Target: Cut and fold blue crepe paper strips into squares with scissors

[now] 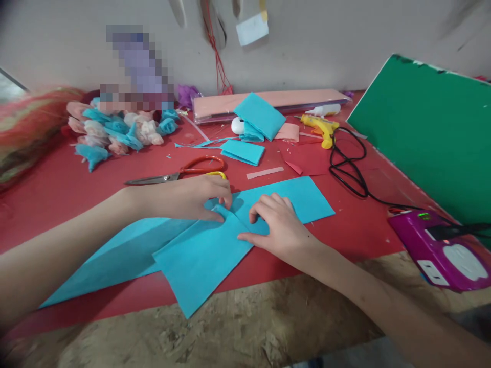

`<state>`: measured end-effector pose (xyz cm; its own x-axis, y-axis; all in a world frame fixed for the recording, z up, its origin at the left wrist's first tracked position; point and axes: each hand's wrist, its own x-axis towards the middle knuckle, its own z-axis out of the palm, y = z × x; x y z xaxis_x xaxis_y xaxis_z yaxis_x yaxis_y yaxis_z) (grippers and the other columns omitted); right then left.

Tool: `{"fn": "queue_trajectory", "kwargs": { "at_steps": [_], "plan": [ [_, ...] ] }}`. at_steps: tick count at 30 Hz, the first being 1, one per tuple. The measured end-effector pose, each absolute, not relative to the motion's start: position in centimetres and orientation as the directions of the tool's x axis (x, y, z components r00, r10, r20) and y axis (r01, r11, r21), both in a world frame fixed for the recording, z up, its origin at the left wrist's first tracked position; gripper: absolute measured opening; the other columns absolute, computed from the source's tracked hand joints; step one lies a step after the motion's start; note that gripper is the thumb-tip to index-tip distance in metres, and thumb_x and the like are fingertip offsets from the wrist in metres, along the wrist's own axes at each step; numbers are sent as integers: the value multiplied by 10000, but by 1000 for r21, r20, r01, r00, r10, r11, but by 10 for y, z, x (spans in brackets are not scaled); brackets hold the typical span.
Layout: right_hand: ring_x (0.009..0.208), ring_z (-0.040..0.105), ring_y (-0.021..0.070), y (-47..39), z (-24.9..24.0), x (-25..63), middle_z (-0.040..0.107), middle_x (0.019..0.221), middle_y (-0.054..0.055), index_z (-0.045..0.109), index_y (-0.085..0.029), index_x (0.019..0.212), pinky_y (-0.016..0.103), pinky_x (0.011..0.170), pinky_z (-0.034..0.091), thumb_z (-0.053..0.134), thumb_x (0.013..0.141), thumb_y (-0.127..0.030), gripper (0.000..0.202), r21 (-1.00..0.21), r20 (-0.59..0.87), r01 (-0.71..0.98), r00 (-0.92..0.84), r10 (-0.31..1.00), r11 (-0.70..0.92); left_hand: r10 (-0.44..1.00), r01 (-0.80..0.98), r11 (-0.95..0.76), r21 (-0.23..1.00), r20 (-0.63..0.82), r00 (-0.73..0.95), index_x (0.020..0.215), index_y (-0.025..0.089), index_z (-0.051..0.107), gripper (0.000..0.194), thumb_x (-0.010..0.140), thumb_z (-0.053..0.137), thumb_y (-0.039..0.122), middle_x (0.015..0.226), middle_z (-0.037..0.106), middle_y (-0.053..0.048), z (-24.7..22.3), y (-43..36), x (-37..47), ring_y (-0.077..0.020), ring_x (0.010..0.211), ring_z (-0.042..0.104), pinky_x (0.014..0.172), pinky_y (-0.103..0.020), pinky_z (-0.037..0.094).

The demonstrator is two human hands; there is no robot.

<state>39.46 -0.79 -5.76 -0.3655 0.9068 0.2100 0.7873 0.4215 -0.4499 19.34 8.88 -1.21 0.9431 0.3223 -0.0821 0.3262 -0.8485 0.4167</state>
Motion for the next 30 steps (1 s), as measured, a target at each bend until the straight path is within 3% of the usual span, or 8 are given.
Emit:
{"fn": "queue_trajectory", "kwargs": {
  "at_steps": [3, 5, 9, 11, 13, 18, 24, 30],
  "plan": [
    [708, 498, 182, -9, -55, 395, 564, 689, 9, 566, -207, 706, 336, 668, 364, 667, 779, -366, 202, -507, 206, 752, -370, 906, 422, 312, 301, -795, 526, -70, 947, 798, 152, 618, 51, 756, 647, 157, 862, 608, -8, -9, 86, 194, -146, 861, 567, 768, -232, 415],
    [715, 525, 184, -9, -52, 395, 598, 682, 16, 602, -211, 710, 344, 678, 391, 610, 825, -339, 172, -572, 205, 702, -379, 902, 425, 390, 361, -693, 624, -96, 916, 800, 151, 595, 31, 780, 603, 174, 787, 586, 18, -6, 82, 191, -116, 758, 551, 701, -208, 406],
    [706, 603, 184, -11, -43, 394, 689, 724, 18, 658, -221, 715, 325, 662, 446, 585, 825, -307, 158, -709, 165, 632, -283, 945, 313, 522, 452, -374, 810, -219, 824, 896, 159, 578, 216, 797, 599, 349, 706, 538, 47, -5, 69, 175, -82, 607, 480, 545, -169, 363],
    [624, 613, 173, -12, -38, 393, 698, 692, 8, 678, -225, 713, 301, 586, 456, 605, 796, -323, 148, -766, 109, 604, -215, 970, 220, 478, 507, -232, 830, -357, 803, 875, 156, 606, 250, 806, 586, 395, 712, 565, 36, -8, 61, 165, -85, 597, 492, 527, -167, 372],
    [534, 594, 154, -13, -34, 391, 685, 634, -4, 688, -226, 731, 282, 515, 451, 615, 775, -329, 135, -814, 70, 559, -173, 982, 156, 489, 561, -134, 817, -438, 754, 731, 139, 608, 298, 811, 573, 424, 643, 557, 28, -11, 52, 157, -86, 550, 481, 494, -172, 366],
    [439, 545, 117, -14, -23, 384, 625, 544, -27, 679, -213, 846, 250, 433, 436, 618, 761, -341, 165, -911, -28, 409, -187, 982, 52, 625, 455, 130, 881, -429, 652, 689, 155, 626, 247, 787, 624, 382, 646, 629, 26, -13, 32, 147, -107, 569, 552, 519, -188, 431],
    [451, 529, 118, -12, -15, 376, 577, 512, -21, 637, -205, 798, 241, 415, 406, 593, 792, -433, 232, -961, -113, 273, -217, 970, -50, 690, 339, 241, 910, -406, 600, 793, 178, 679, 208, 792, 628, 380, 818, 722, 8, -13, 13, 139, -153, 708, 651, 652, -245, 521],
    [452, 458, 79, -13, -16, 352, 559, 596, -41, 585, -206, 810, 213, 423, 375, 644, 764, -356, 168, -970, -242, 142, -480, 843, -197, 827, 216, 166, 962, -255, 501, 740, 176, 651, 218, 787, 618, 387, 828, 715, 14, -12, 4, 140, -149, 708, 637, 636, -241, 529]
  ]
}}
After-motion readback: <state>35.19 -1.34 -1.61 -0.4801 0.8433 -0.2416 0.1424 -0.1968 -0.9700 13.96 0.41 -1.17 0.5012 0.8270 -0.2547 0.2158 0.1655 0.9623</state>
